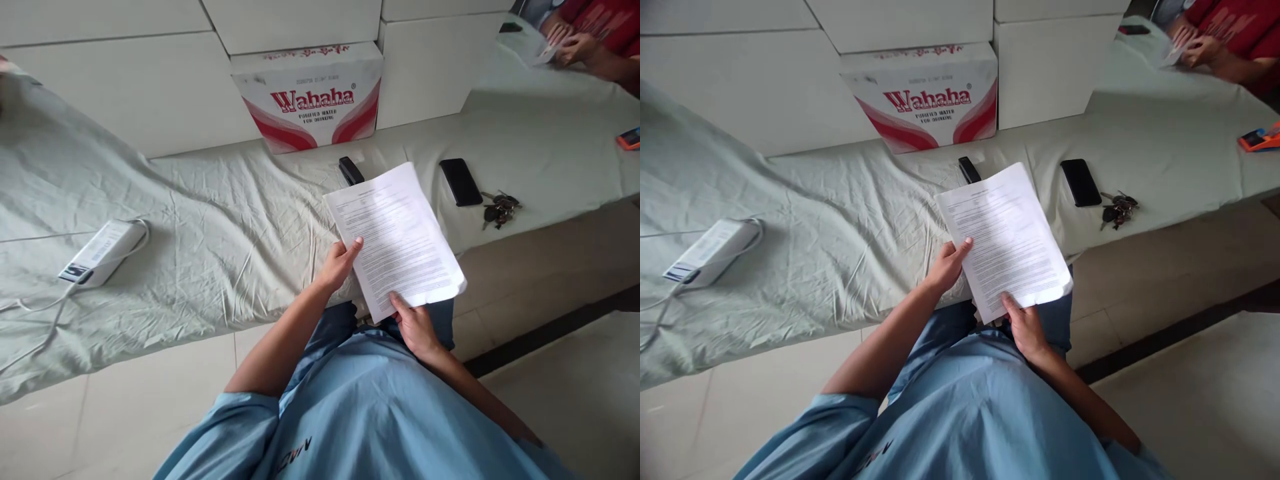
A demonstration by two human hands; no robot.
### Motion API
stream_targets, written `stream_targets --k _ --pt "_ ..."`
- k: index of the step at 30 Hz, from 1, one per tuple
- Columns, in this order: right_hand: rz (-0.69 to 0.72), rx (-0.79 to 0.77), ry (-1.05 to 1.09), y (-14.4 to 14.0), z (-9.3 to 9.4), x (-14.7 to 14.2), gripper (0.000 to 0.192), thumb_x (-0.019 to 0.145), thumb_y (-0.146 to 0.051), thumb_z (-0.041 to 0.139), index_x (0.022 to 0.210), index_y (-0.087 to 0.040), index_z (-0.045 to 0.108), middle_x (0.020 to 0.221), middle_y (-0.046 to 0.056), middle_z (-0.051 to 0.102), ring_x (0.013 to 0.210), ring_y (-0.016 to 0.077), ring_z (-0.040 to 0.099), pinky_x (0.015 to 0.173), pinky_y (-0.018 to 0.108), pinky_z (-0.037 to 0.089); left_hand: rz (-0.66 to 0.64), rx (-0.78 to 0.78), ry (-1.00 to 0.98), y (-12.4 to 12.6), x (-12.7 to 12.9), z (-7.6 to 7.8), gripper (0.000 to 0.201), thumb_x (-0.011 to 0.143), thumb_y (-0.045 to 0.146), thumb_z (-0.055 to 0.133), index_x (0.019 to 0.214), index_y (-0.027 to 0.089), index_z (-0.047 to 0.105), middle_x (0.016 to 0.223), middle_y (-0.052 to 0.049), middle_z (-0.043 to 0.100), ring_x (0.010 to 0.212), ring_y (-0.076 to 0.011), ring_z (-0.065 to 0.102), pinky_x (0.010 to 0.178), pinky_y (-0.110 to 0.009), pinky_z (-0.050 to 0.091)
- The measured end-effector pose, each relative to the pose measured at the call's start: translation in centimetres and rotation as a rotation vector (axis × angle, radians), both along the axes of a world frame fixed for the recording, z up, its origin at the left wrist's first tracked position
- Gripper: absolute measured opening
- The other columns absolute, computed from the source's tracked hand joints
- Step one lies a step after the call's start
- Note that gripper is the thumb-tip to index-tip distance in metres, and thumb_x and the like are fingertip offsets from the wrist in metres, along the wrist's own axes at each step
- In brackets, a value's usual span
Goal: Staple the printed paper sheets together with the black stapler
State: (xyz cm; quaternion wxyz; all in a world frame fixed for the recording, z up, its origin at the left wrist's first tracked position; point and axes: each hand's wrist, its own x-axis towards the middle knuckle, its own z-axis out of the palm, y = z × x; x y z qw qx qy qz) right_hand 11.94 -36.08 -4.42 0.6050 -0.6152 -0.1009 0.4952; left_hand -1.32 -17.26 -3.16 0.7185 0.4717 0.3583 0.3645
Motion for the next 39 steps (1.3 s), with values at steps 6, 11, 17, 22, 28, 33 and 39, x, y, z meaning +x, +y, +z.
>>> stream_targets --k 6,11,17,22,28,33,39 --pt "-0.104 0.116 -0.274 2.5 2.7 5.6 0.059 0.075 -0.066 0.094 0.121 -0.033 0.079 0.13 0.006 0.083 0.132 0.0306 0.073 0.116 0.05 0.059 0.115 0.015 0.07 2.3 -2.3 0.9 0.066 0.071 0.069 0.098 0.105 0.013 0.084 0.101 -0.015 0.086 0.11 -0.0395 0.082 0.099 -0.051 0.067" --pt "0.001 0.256 -0.413 9.3 3.2 12.4 0.072 0.062 -0.064 0.102 0.122 -0.035 0.076 0.125 0.001 0.081 0.123 0.0228 0.073 0.111 0.041 0.058 0.076 0.011 0.051 2.7 -3.1 0.2 0.063 0.068 0.064 0.102 0.103 0.014 0.085 0.104 -0.015 0.087 0.103 -0.037 0.083 0.097 -0.05 0.068" --pt "0.168 0.258 -0.657 14.5 0.0 12.2 0.056 0.069 -0.066 0.097 0.1 -0.024 0.079 0.092 0.003 0.081 0.089 0.0237 0.073 0.089 0.039 0.061 0.043 0.083 0.127 2.3 -2.9 -0.6 0.053 0.074 0.059 0.1 0.101 0.015 0.087 0.103 -0.013 0.087 0.102 -0.0348 0.083 0.093 -0.046 0.068" --pt "-0.016 0.271 -0.862 13.6 -1.0 11.9 0.045 0.081 -0.064 0.087 0.096 -0.022 0.08 0.083 0.001 0.078 0.079 0.0204 0.067 0.081 0.035 0.057 0.131 0.005 -0.006 3.5 -3.1 -1.3 0.047 0.079 0.063 0.094 0.093 0.02 0.082 0.082 -0.004 0.081 0.083 -0.0232 0.08 0.08 -0.036 0.066" --pt "0.111 0.294 -0.756 13.4 -1.1 13.0 0.051 0.077 -0.067 0.089 0.095 -0.02 0.082 0.082 0.0 0.077 0.077 0.0189 0.066 0.077 0.033 0.054 0.055 -0.108 -0.169 4.4 -3.1 -1.0 0.048 0.077 0.056 0.096 0.103 0.019 0.081 0.103 -0.011 0.086 0.124 -0.0327 0.079 0.109 -0.045 0.065" --pt "0.093 0.316 -0.656 13.7 -0.8 13.1 0.052 0.073 -0.069 0.09 0.093 -0.022 0.079 0.084 0.0 0.075 0.079 0.0201 0.066 0.078 0.034 0.053 0.018 -0.127 -0.189 4.2 -3.0 -0.8 0.047 0.071 0.053 0.1 0.095 0.017 0.081 0.104 -0.013 0.087 0.126 -0.0366 0.079 0.108 -0.048 0.066" --pt "0.029 0.336 -0.677 13.9 -0.6 13.3 0.053 0.072 -0.07 0.09 0.085 -0.025 0.067 0.078 -0.003 0.067 0.072 0.0157 0.056 0.071 0.03 0.047 0.036 -0.112 -0.2 4.3 -3.1 -1.0 0.05 0.073 0.055 0.099 0.105 0.02 0.083 0.107 -0.01 0.087 0.122 -0.0339 0.08 0.104 -0.046 0.068"
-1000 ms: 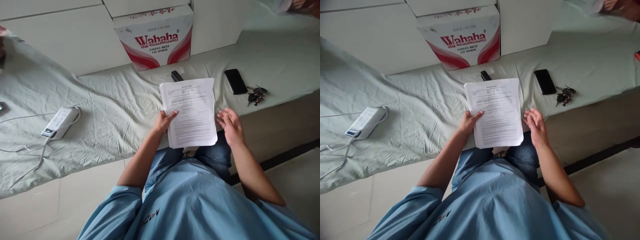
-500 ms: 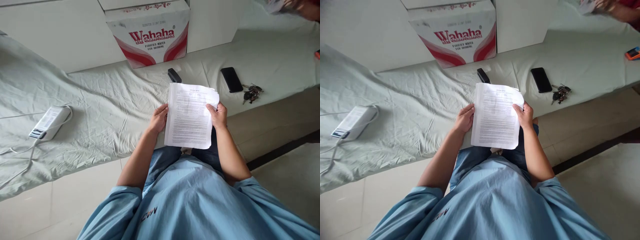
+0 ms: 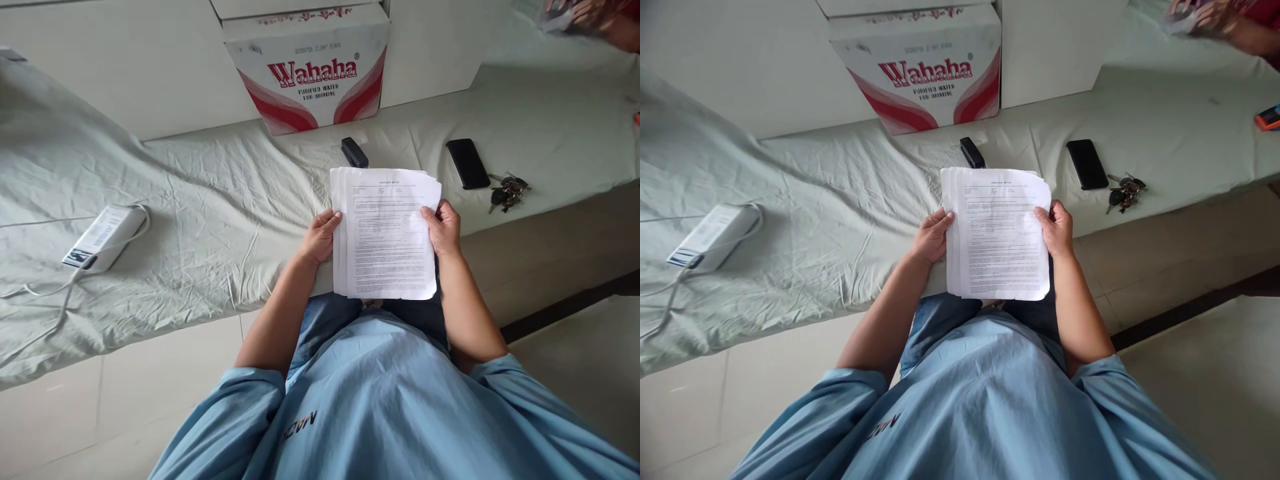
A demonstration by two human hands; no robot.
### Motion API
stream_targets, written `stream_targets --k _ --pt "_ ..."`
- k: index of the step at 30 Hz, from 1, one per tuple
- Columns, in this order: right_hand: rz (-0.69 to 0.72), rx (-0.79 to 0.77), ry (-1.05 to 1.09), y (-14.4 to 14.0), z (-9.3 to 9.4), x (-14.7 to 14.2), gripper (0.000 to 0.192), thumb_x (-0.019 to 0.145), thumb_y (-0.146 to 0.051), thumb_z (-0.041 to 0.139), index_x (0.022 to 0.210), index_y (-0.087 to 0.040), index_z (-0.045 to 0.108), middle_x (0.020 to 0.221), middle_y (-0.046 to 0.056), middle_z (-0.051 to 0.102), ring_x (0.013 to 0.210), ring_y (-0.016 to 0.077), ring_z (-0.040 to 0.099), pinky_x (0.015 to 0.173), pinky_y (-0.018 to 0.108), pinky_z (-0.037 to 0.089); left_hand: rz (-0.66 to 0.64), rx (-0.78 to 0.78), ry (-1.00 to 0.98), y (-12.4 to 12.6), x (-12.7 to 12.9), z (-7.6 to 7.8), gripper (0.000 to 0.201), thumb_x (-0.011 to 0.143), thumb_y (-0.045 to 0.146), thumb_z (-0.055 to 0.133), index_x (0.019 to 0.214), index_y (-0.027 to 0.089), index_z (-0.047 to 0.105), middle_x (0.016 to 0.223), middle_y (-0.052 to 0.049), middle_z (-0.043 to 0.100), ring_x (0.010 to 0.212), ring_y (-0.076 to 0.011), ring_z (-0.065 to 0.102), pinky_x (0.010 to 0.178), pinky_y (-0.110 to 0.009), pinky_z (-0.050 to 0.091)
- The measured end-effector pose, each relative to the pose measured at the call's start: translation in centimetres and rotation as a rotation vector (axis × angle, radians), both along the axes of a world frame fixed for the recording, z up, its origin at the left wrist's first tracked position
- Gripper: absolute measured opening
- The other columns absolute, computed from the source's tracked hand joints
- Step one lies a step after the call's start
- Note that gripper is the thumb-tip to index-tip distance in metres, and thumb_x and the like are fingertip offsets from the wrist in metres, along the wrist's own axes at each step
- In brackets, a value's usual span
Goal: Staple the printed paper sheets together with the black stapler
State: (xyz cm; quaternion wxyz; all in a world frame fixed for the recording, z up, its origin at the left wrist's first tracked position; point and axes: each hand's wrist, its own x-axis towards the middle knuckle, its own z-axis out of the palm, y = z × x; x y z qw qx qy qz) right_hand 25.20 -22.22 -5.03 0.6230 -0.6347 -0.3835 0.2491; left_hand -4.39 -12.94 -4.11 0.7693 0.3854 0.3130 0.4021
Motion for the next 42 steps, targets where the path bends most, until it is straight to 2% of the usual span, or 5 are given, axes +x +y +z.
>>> stream_targets --k 8,14,21,31,42 --pt "-0.033 0.028 -0.061 -0.1 0.3 0.1 0.056 0.077 -0.076 0.085 0.082 -0.025 0.063 0.073 -0.004 0.059 0.069 0.0143 0.05 0.065 0.029 0.043 0.155 -0.089 0.044 0.8 -0.2 -1.1 0.041 0.077 0.043 0.097 0.108 0.021 0.082 0.105 -0.008 0.087 0.118 -0.032 0.08 0.104 -0.046 0.068" --pt "-0.005 0.043 -0.1 0.2 0.3 0.0 0.062 0.08 -0.082 0.081 0.078 -0.024 0.059 0.067 -0.005 0.054 0.063 0.012 0.045 0.059 0.028 0.037 0.06 -0.071 -0.012 0.2 0.0 -0.2 0.042 0.075 0.046 0.099 0.101 0.018 0.082 0.103 -0.009 0.087 0.124 -0.0336 0.079 0.108 -0.044 0.066" --pt "0.04 0.076 -0.117 0.2 -0.1 0.2 0.058 0.084 -0.077 0.082 0.079 -0.024 0.059 0.066 -0.006 0.05 0.062 0.0113 0.043 0.059 0.028 0.034 0.06 -0.099 -0.023 0.1 0.1 0.3 0.041 0.074 0.047 0.1 0.091 0.017 0.079 0.094 -0.01 0.086 0.121 -0.0337 0.081 0.107 -0.043 0.067" --pt "0.066 0.051 -0.105 0.3 -0.6 0.5 0.056 0.085 -0.076 0.082 0.081 -0.025 0.06 0.067 -0.006 0.052 0.062 0.0119 0.045 0.061 0.029 0.036 -0.043 -0.053 0.003 -0.3 0.0 0.9 0.048 0.071 0.051 0.102 0.095 0.015 0.081 0.1 -0.013 0.087 0.12 -0.0364 0.081 0.107 -0.046 0.067" --pt "0.077 0.095 -0.021 0.5 -0.7 -0.1 0.051 0.085 -0.072 0.085 0.091 -0.025 0.066 0.075 -0.005 0.06 0.067 0.0124 0.052 0.066 0.029 0.044 0.056 -0.057 0.026 -0.4 0.3 0.1 0.057 0.068 0.061 0.101 0.098 0.017 0.081 0.101 -0.012 0.087 0.126 -0.0375 0.079 0.111 -0.048 0.066"
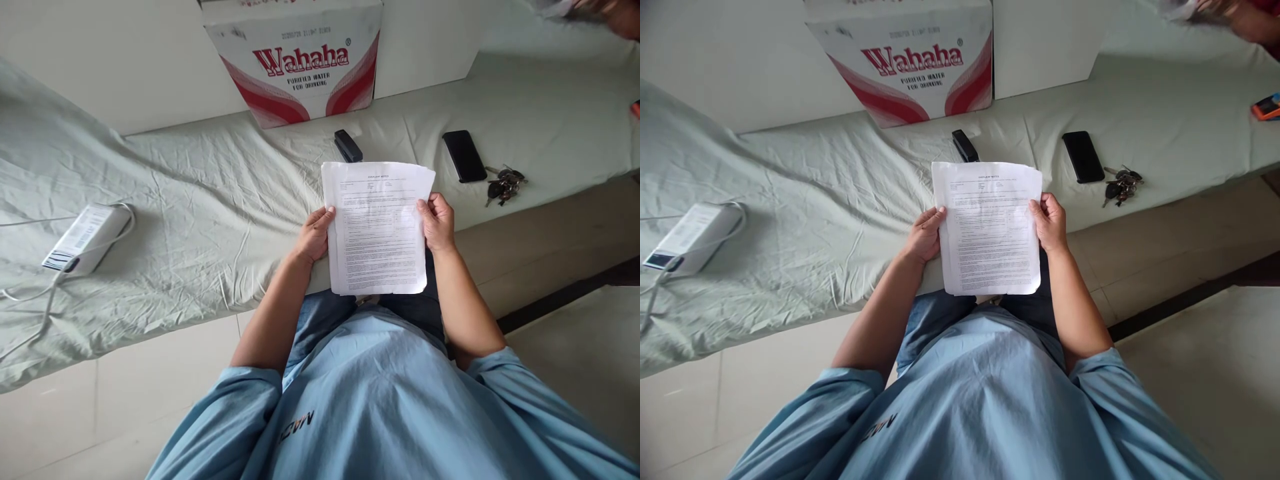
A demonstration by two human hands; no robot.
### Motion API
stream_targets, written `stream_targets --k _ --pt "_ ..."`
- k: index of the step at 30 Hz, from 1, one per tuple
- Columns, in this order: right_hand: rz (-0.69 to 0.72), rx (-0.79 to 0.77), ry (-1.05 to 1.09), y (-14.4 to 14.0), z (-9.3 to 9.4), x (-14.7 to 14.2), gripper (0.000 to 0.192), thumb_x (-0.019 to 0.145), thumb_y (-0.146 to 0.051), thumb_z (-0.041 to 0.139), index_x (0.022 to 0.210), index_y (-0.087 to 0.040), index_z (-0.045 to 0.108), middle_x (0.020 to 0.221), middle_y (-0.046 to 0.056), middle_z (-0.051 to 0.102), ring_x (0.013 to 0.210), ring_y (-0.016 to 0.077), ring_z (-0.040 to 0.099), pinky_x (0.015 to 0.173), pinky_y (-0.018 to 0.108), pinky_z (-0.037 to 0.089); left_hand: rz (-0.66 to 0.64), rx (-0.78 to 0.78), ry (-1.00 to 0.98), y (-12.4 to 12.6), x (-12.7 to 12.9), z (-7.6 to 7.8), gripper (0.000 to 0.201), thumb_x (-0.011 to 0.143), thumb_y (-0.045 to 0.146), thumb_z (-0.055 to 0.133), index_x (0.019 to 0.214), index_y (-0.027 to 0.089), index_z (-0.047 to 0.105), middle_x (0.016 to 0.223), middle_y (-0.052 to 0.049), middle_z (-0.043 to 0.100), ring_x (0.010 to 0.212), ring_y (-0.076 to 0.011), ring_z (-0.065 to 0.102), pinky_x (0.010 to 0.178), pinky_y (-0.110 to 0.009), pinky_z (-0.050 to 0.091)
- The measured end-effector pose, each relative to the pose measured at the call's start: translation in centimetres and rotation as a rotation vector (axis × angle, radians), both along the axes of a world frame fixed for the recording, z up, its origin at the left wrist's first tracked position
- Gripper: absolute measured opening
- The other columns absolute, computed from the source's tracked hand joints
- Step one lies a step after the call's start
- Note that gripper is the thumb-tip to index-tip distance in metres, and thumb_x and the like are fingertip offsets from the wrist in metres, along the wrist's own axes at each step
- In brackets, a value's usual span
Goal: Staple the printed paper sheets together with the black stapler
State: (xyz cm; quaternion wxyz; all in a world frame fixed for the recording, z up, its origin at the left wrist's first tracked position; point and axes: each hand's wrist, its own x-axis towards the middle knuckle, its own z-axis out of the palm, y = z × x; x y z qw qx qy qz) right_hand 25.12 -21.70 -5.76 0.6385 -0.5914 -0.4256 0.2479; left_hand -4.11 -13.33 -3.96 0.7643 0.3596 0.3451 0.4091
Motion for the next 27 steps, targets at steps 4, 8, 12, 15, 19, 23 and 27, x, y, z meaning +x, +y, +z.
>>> stream_targets --k 4,8,12,15,19,23,27 --pt "-0.096 0.064 0.014 0.1 0.2 -0.3 0.054 0.08 -0.075 0.087 0.088 -0.026 0.066 0.077 -0.004 0.061 0.072 0.0132 0.054 0.071 0.029 0.048 0.04 -0.021 -0.001 0.1 -0.1 0.0 0.056 0.07 0.059 0.1 0.1 0.016 0.08 0.103 -0.012 0.087 0.126 -0.0376 0.079 0.109 -0.048 0.067" --pt "-0.06 0.01 0.009 0.0 0.3 -0.2 0.054 0.077 -0.073 0.089 0.083 -0.025 0.066 0.069 -0.005 0.058 0.064 0.0124 0.048 0.063 0.029 0.04 0.066 -0.008 0.021 0.0 -0.1 -0.3 0.051 0.072 0.058 0.099 0.097 0.018 0.08 0.104 -0.012 0.087 0.128 -0.0375 0.078 0.107 -0.047 0.068" --pt "-0.066 -0.013 -0.002 0.1 0.4 -0.1 0.056 0.077 -0.075 0.088 0.082 -0.024 0.065 0.068 -0.005 0.058 0.062 0.0122 0.047 0.06 0.029 0.038 0.076 0.017 0.03 -0.2 -0.1 -0.6 0.05 0.073 0.061 0.097 0.096 0.02 0.081 0.106 -0.011 0.087 0.13 -0.0382 0.077 0.105 -0.047 0.069" --pt "-0.114 -0.018 -0.029 0.4 0.5 -0.2 0.057 0.079 -0.078 0.084 0.08 -0.025 0.063 0.067 -0.006 0.055 0.062 0.0123 0.046 0.059 0.029 0.039 0.09 0.019 0.028 -0.3 0.0 -0.7 0.054 0.074 0.064 0.096 0.099 0.019 0.082 0.109 -0.011 0.087 0.129 -0.0384 0.077 0.105 -0.047 0.069" --pt "-0.15 -0.03 -0.037 0.8 0.5 -0.4 0.058 0.078 -0.079 0.083 0.079 -0.025 0.062 0.066 -0.005 0.055 0.062 0.0128 0.048 0.059 0.029 0.04 0.125 0.006 0.036 -0.3 0.0 -0.7 0.055 0.073 0.064 0.098 0.1 0.019 0.082 0.109 -0.011 0.087 0.125 -0.0374 0.079 0.104 -0.046 0.07" --pt "-0.129 -0.041 -0.042 1.0 0.5 -0.4 0.058 0.078 -0.08 0.082 0.08 -0.025 0.063 0.067 -0.004 0.055 0.062 0.0134 0.048 0.059 0.03 0.04 0.101 0.024 0.043 -0.2 -0.1 -0.8 0.052 0.076 0.065 0.095 0.1 0.021 0.083 0.108 -0.009 0.087 0.125 -0.0363 0.079 0.103 -0.044 0.07" --pt "-0.112 -0.058 -0.053 1.0 0.6 -0.3 0.058 0.078 -0.08 0.082 0.081 -0.026 0.062 0.067 -0.005 0.054 0.062 0.0134 0.047 0.059 0.03 0.04 0.092 0.023 0.059 -0.2 -0.1 -0.9 0.054 0.078 0.068 0.093 0.101 0.021 0.082 0.11 -0.01 0.087 0.125 -0.0374 0.079 0.102 -0.046 0.07"
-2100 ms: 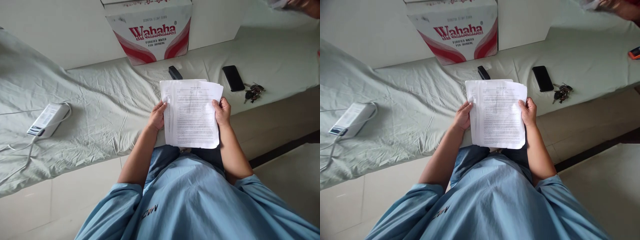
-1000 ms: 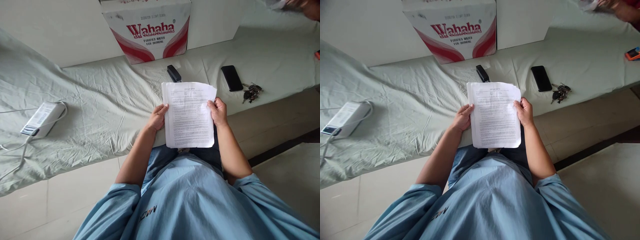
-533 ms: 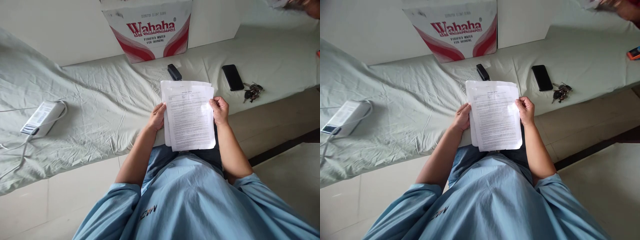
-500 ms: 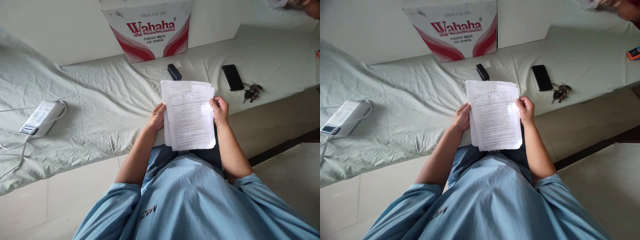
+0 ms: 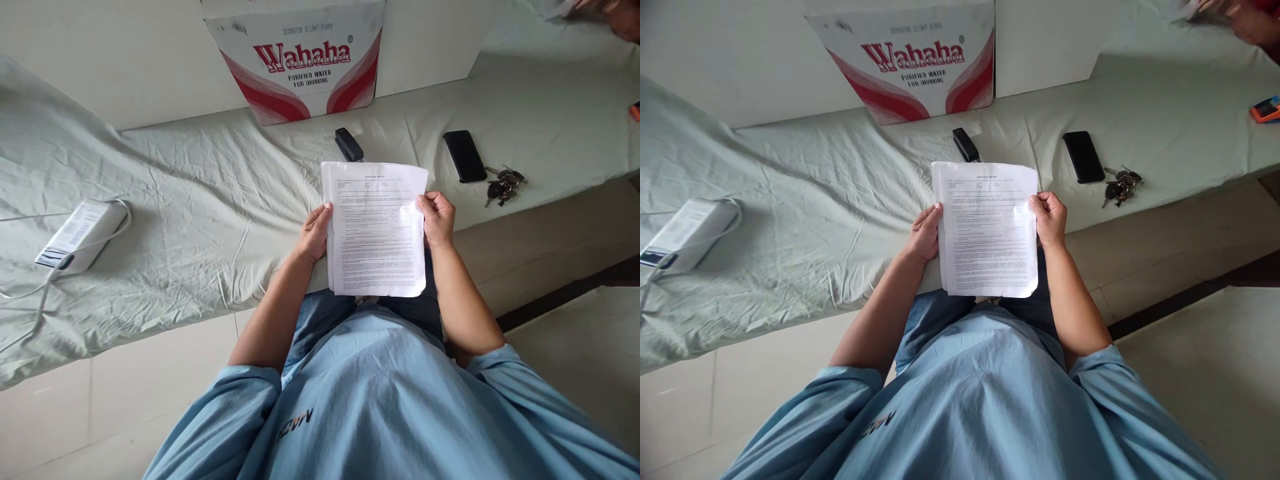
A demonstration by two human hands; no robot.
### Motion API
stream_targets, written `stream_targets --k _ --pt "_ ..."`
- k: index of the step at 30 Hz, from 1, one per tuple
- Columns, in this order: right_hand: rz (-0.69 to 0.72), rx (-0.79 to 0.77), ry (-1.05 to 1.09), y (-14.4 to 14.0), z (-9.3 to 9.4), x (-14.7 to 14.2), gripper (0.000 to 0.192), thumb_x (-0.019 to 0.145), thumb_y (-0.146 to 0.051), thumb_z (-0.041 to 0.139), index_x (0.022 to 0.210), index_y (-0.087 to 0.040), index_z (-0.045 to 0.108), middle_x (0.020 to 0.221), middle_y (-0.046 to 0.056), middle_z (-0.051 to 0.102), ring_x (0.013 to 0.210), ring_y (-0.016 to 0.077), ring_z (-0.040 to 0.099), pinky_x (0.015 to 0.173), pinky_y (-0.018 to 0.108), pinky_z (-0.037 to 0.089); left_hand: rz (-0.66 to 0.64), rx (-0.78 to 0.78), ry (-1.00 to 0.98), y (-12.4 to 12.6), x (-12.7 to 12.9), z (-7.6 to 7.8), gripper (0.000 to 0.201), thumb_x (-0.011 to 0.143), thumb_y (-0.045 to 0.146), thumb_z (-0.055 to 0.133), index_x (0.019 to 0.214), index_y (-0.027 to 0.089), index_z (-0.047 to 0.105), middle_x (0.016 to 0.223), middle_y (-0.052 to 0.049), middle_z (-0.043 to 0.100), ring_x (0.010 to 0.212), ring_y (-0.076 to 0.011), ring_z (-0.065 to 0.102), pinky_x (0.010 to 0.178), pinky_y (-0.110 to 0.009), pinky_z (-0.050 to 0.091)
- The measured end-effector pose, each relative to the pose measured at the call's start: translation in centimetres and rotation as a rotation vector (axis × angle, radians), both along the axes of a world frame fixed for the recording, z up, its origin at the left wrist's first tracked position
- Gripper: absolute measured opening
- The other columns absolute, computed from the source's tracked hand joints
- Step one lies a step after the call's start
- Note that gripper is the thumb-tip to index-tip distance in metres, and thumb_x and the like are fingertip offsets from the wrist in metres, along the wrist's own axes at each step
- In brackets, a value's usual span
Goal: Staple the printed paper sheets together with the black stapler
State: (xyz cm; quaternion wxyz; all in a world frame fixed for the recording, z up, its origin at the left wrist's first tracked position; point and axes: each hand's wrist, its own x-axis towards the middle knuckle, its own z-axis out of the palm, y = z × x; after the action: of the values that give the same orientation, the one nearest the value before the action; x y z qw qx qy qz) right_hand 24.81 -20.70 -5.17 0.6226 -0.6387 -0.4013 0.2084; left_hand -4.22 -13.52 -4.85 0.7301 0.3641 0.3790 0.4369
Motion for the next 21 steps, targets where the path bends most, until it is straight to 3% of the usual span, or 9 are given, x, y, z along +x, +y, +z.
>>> stream_targets --k 6,21 --pt "-0.024 0.005 0.009 0.0 0.1 0.0 0.052 0.08 -0.074 0.082 0.08 -0.025 0.063 0.066 -0.005 0.052 0.062 0.013 0.045 0.059 0.029 0.04 0.027 -0.024 0.017 0.0 0.1 0.0 0.055 0.078 0.069 0.093 0.103 0.021 0.082 0.11 -0.011 0.087 0.125 -0.0379 0.079 0.103 -0.047 0.07" --pt "0.001 0.049 0.073 0.0 -0.5 -0.2 0.053 0.078 -0.073 0.087 0.083 -0.024 0.069 0.066 -0.006 0.055 0.062 0.0113 0.047 0.061 0.028 0.041 -0.152 0.041 -0.002 -0.3 0.1 1.1 0.061 0.075 0.071 0.094 0.105 0.019 0.083 0.107 -0.013 0.087 0.126 -0.0373 0.079 0.11 -0.048 0.065"
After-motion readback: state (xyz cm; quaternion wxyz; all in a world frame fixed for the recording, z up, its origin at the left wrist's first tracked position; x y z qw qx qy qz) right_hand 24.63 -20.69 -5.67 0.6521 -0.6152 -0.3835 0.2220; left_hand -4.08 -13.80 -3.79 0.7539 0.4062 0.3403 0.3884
